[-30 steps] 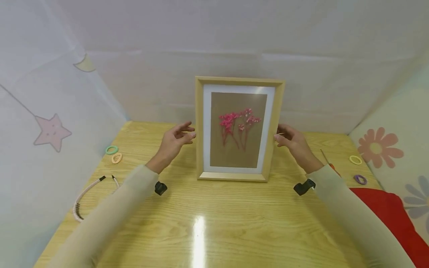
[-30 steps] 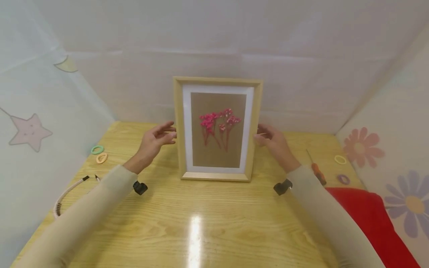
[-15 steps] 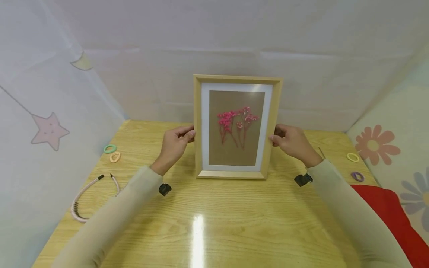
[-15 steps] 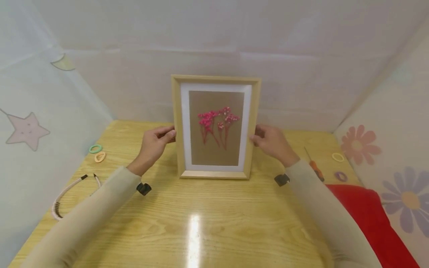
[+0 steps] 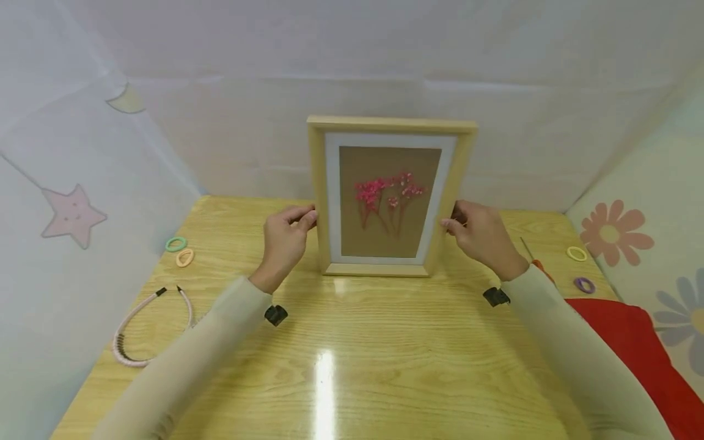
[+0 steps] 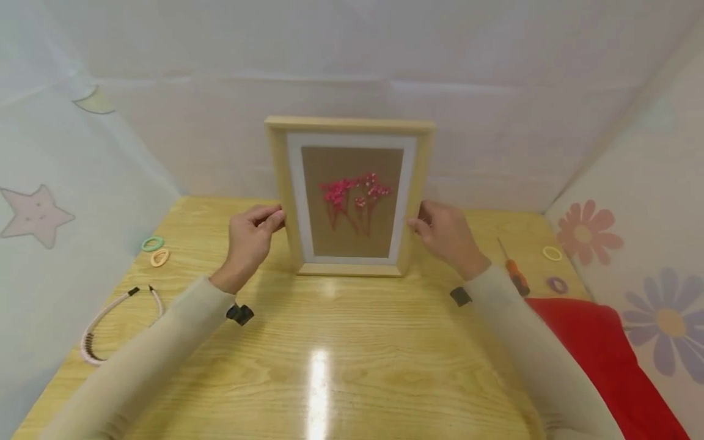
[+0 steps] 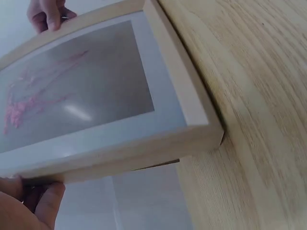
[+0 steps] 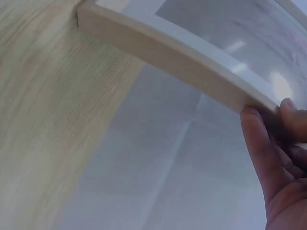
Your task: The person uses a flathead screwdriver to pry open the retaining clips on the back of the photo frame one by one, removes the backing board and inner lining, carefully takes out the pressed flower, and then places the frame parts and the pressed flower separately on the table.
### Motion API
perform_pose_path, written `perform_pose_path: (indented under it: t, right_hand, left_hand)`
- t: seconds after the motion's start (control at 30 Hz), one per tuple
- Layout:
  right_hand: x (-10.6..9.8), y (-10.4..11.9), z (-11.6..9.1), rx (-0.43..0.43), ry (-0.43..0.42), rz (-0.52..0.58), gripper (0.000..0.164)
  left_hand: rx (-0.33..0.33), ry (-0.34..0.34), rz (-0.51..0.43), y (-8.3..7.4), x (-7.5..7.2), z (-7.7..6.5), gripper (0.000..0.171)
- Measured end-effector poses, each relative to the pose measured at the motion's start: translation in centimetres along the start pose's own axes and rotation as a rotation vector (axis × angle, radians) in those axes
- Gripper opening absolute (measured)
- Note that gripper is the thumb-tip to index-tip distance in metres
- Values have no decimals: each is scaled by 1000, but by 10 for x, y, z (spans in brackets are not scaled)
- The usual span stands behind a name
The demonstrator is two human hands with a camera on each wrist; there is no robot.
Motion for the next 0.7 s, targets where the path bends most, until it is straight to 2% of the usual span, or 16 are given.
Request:
perform_pose_path:
  t: [0.13, 0.27, 0.4, 0.47, 0.53, 0.6, 0.7]
  right_hand:
    - [-2, 15, -8, -139, -140, -114, 18]
    - [-1, 25, -17, -163, -248, -146, 17]
    - [-1, 28, -28, -147, -345, -151, 21]
    - [0, 27, -35, -168, -383, -148, 24]
    - [1, 25, -43, -184, -378, -29, 32]
    - [5, 20, -49, -159, -332, 172, 38]
    - [9, 9, -57, -25, -272, 501, 35]
  left_hand:
    - [97, -58, 72, -8, -4, -6, 21]
    - [100, -93, 97, -9, -7, -12, 19]
    - [37, -83, -33, -5, -5, -19, 17]
    - [-4, -91, -125, -4, -5, -23, 19]
    - [-69, -90, -245, -3, -3, -29, 24]
    - [-162, -83, -359, -1, -1, -35, 31]
    - [-350, -17, -515, 4, 8, -48, 41]
Point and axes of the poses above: each hand's wrist, its own z-axis towards the middle knuckle, its own x-axis out of the palm, y = z × x, the point moved 7 cm from there along z, towards the middle knuckle, and after that the axes turned 4 degrees about x, right-handed, at the moved point
